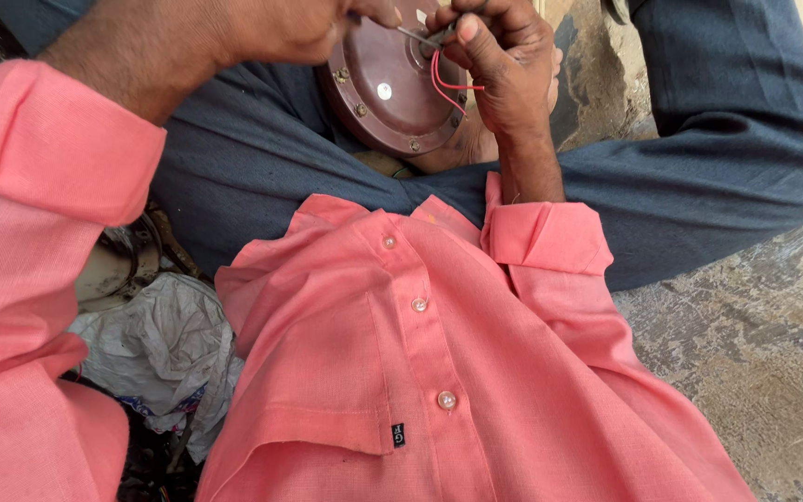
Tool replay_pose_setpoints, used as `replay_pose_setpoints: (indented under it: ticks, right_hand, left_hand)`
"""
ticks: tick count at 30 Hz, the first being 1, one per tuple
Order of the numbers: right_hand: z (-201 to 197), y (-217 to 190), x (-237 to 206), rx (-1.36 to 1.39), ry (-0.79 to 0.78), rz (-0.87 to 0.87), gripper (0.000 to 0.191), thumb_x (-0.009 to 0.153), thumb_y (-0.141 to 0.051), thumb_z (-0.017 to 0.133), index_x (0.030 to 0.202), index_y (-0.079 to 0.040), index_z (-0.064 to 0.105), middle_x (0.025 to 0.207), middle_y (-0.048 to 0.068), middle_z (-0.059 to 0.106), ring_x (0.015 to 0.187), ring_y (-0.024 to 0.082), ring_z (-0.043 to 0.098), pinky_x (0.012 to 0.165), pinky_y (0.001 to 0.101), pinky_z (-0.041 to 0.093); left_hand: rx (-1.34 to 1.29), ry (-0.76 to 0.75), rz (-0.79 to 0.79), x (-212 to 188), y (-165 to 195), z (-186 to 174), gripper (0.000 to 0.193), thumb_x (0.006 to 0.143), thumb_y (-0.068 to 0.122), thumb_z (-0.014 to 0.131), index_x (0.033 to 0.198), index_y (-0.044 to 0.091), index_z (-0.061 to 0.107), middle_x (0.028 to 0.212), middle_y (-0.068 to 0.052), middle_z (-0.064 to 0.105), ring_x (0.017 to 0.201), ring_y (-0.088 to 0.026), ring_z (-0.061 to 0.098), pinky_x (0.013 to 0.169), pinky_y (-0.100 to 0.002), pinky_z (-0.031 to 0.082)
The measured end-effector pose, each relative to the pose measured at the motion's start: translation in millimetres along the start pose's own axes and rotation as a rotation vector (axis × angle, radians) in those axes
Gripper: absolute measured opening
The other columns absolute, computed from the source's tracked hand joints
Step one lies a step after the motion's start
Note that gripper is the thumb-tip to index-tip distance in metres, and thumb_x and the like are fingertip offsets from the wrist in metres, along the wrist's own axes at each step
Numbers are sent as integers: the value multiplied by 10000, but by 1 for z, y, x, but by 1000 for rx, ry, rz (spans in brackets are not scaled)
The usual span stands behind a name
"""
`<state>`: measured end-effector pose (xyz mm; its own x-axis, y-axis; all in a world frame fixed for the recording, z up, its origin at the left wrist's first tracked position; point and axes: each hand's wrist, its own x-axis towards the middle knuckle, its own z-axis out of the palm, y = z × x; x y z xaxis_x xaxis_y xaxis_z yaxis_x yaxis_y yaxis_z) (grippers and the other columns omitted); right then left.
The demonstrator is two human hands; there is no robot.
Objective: The person sits on the floor and uses a screwdriver to adjust wires and components on a circular brown electrical part. They manipulate the wires by hand and use the tool to tighten or loosen connections on the device.
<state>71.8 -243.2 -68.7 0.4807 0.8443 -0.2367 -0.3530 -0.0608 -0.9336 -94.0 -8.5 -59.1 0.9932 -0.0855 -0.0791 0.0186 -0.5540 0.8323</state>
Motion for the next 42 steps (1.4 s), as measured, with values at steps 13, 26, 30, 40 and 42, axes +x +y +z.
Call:
replay_pose_setpoints:
  ticks: [13, 26, 30, 40, 42]
  right_hand:
    - [-3, 4, 2, 104, -51, 22, 296, 1034, -137, 791, 1260, 4, 661, 1151, 169, 741, 1108, 262, 750, 941, 362, 641]
    - [-1, 8, 6, 10, 29, 34, 344, 975, -169, 819, 1219, 22, 669, 1092, 164, 769, 1051, 251, 765, 876, 315, 633]
    - [3, 10, 5, -53, 63, -32, 277, 991, -128, 798, 1191, 28, 686, 1070, 146, 768, 1015, 216, 765, 893, 297, 644]
    - [26, 12, -5, -172, 269, -119, 226, 964, -36, 792, 1135, 53, 674, 948, 96, 754, 822, 158, 736, 748, 263, 613]
    - [27, 8, -6, -199, 253, -108, 213, 972, -33, 777, 1138, 49, 672, 941, 90, 751, 822, 146, 741, 753, 255, 615]
  left_hand:
    - [281, 97, 39, -14, 44, -1, 171, 855, 116, 715, 1011, 91, 780, 1049, -153, 703, 916, -341, 693, 724, -472, 541]
    - [486, -170, 99, -15, 66, 3, 133, 797, 198, 732, 917, 193, 789, 841, -89, 681, 867, -319, 674, 713, -463, 541]
    - [47, 240, 244, -38, 82, 4, 195, 817, 237, 760, 998, 166, 780, 817, -84, 672, 814, -311, 672, 705, -465, 522]
    - [723, 86, -329, -1, -48, 6, 169, 807, 136, 711, 953, 126, 794, 907, -162, 738, 964, -367, 699, 787, -514, 537]
    - [569, 148, -339, 16, -59, 8, 171, 855, 220, 712, 924, 76, 773, 927, -185, 718, 947, -388, 685, 788, -515, 534]
